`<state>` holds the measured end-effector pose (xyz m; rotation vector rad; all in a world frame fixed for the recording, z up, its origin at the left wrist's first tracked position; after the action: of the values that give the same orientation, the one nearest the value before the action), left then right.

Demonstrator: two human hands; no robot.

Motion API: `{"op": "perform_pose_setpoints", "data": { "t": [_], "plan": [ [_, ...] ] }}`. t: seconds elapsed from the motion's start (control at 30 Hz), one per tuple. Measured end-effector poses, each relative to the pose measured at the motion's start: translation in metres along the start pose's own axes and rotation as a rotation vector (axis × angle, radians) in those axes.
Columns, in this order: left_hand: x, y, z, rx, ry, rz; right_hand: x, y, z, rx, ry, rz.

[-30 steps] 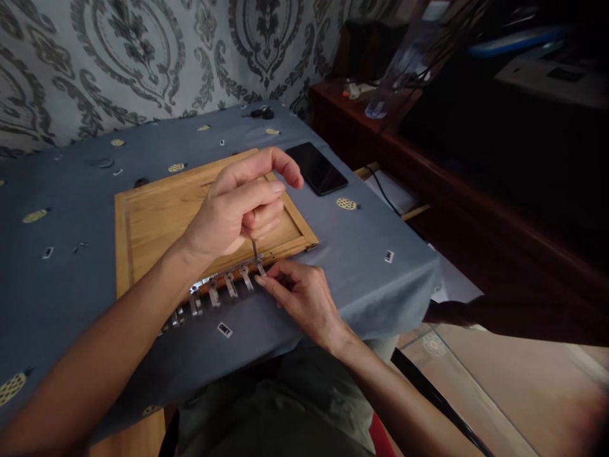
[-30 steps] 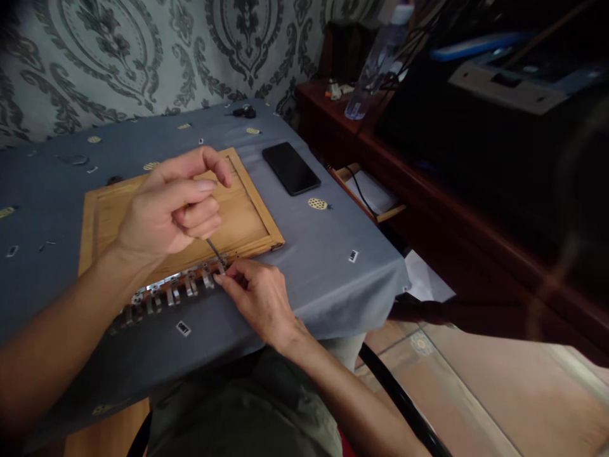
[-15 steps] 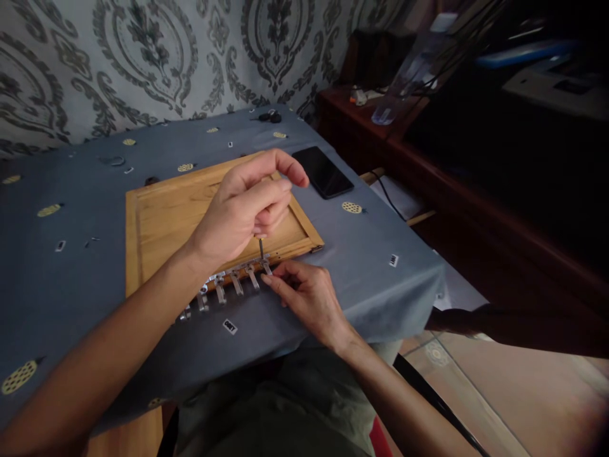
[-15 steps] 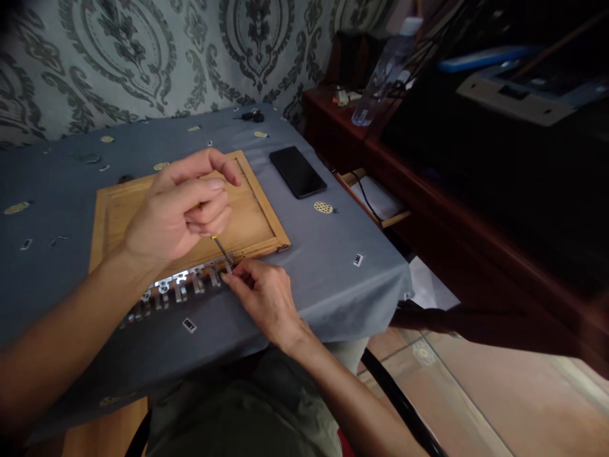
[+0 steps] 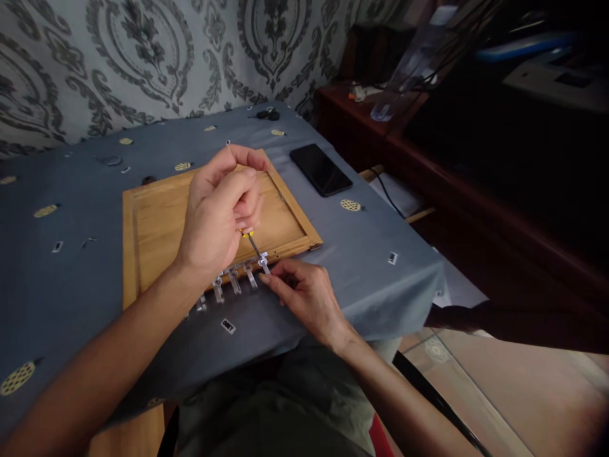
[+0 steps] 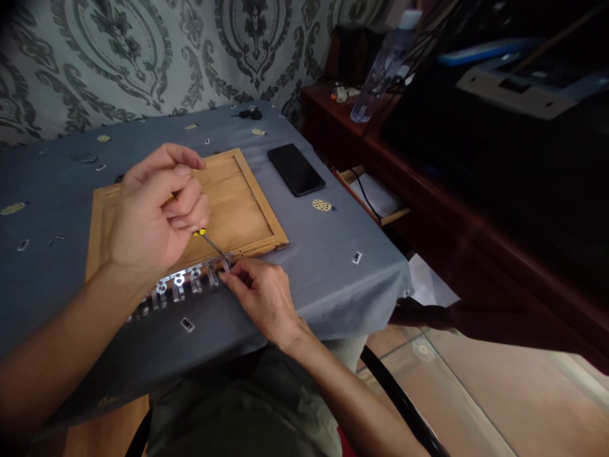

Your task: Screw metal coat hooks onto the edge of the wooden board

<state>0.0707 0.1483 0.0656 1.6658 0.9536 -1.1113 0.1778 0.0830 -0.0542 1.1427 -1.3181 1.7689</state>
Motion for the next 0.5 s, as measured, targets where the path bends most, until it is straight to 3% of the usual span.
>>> {"op": "perform_pose_setpoints", "data": {
  "t": [0.33, 0.5],
  "plan": [
    [0.001, -0.001, 0.002, -0.024, -0.002, -0.041, 0.003, 0.000, 0.002, -0.015, -0.040, -0.002],
    [0.002, 0.009, 0.005, 0.078, -0.004, -0.051, 0.002, -0.002, 0.001, -0.024, -0.031, 0.018]
  ]
}}
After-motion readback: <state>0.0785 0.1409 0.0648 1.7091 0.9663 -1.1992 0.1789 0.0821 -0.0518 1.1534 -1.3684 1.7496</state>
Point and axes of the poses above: each hand's wrist, its own z-axis away from the middle knuckle, its own y-axis out of the palm, x = y × z, the point moved 9 cm from there along -z, towards the middle knuckle, and after that the axes turned 7 degrees about x, right-handed, at the moved point
